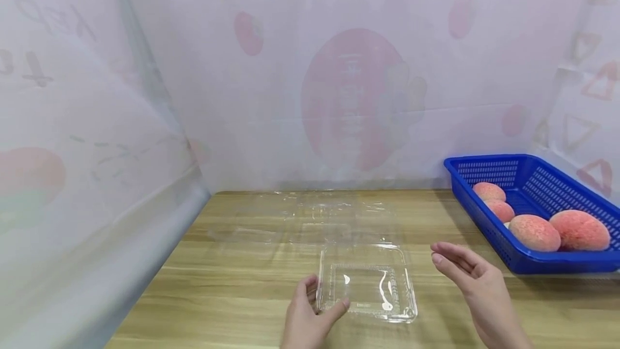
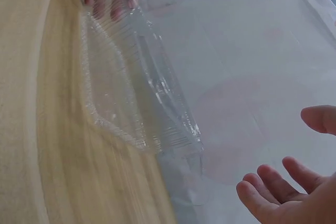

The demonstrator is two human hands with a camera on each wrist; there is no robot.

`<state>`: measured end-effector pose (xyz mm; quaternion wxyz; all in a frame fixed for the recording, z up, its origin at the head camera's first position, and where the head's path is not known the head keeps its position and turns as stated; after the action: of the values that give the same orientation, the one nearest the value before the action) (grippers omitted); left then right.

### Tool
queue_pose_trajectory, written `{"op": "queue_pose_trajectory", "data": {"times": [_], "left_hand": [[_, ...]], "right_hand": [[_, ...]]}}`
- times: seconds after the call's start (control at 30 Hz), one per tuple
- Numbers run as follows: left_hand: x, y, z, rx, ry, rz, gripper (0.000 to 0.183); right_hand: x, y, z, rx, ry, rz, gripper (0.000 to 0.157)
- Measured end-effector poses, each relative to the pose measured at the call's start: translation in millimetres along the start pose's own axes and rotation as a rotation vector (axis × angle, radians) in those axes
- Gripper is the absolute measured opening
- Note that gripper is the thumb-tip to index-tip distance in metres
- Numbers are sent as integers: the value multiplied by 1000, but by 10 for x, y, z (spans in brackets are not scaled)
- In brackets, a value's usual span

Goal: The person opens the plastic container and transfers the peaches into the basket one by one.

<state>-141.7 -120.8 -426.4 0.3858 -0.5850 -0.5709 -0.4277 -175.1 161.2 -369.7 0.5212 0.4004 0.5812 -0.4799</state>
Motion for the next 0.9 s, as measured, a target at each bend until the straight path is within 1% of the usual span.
{"op": "queue_pose_trajectory", "data": {"times": [0.07, 0.17, 0.23, 0.33, 0.4, 0.47, 0.57, 0.63, 0.73, 0.77, 0.8, 0.9], "left_hand": [[41, 12, -32, -2, 7, -8, 90], [115, 34, -80, -13, 26, 2, 86], [155, 48, -113, -30, 45, 14, 82], [202, 59, -178, -50, -7, 17, 75], [233, 62, -234, -62, -98, 32, 72], [263, 57, -295, -63, -232, 74, 70], [333, 56, -378, -32, -446, 184, 66], [380, 54, -418, -2, -580, 271, 65], [462, 47, -458, 38, -752, 403, 64], [484, 36, -464, 45, -803, 441, 65], [509, 23, -471, 56, -850, 486, 65], [583, -34, -489, 80, -968, 575, 66]], "right_hand": [[5, 1, 7, -11, 55, 13, 45], [-4, 9, -15, -13, 197, 34, 43], [-27, 18, -51, -6, 335, 35, 42], [-85, 22, -95, -8, 578, -9, 40], [-132, 10, -95, -21, 739, -86, 42], [-167, -7, -69, -42, 863, -178, 45], [-196, -41, -25, -64, 1013, -295, 54], [-199, -63, 2, -70, 1122, -343, 60], [-200, -94, 35, -61, 1296, -379, 71], [-199, -105, 44, -61, 1341, -377, 74], [-198, -120, 53, -59, 1378, -371, 76], [-198, -184, 68, -47, 1441, -337, 79]]}}
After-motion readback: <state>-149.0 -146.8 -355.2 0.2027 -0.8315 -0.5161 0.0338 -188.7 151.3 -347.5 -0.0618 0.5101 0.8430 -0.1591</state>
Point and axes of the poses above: each hand's wrist, its own y-axis away from the middle knuckle, its own z-axis out of the palm, x = y × z, the point moved 4 cm from there along -y, towards the middle knuckle, and after that the axes turned 14 degrees about -x, right-handed, at the moved point
